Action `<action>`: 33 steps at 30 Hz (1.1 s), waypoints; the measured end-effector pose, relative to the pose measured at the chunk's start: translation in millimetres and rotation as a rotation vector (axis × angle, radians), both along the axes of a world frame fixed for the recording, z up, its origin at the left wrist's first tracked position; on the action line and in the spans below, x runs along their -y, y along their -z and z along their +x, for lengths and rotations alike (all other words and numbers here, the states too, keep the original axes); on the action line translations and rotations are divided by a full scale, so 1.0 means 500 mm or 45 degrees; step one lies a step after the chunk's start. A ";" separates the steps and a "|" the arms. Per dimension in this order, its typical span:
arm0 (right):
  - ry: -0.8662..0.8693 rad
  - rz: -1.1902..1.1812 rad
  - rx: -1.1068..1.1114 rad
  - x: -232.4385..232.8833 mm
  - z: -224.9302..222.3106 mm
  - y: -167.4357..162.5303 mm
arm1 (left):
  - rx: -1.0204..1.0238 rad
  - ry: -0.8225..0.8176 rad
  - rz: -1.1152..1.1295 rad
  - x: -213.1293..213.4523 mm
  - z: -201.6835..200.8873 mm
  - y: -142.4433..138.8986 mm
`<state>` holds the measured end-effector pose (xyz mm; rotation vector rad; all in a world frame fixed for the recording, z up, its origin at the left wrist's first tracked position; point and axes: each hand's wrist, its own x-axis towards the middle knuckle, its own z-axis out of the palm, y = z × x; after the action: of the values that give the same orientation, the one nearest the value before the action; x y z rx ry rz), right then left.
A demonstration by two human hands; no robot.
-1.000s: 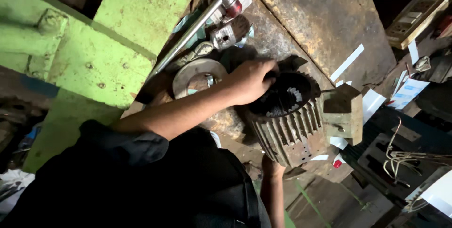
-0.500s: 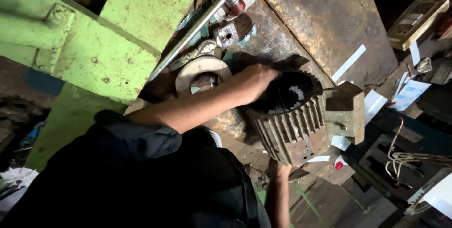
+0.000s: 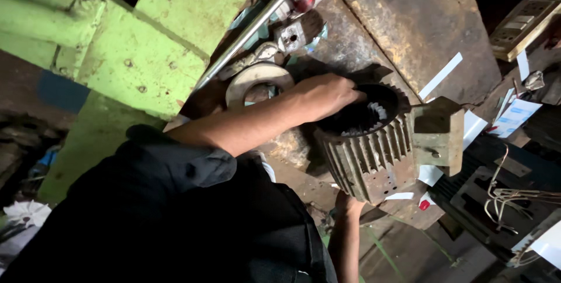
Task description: The person cuts narrow strips from a white sheet with scissors, tears pieces of tape from a roll, and presses the cut strips onto a finned motor housing on the workbench, repositioning the housing between strips.
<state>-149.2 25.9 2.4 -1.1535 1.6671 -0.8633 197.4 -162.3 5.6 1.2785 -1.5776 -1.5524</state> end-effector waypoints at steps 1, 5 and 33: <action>-0.121 -0.062 -0.173 0.002 0.000 -0.005 | 0.055 0.038 -0.180 -0.004 0.003 -0.005; -0.226 -0.136 -0.342 0.005 0.004 -0.014 | -0.068 0.010 0.038 0.000 0.010 -0.007; -0.350 -0.168 -0.760 0.006 0.003 -0.010 | 0.156 0.081 -0.670 0.090 -0.097 0.058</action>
<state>-147.6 22.9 7.3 -1.8103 1.8668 -0.4800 149.0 -207.5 -23.6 1.0443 -1.9521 -1.0020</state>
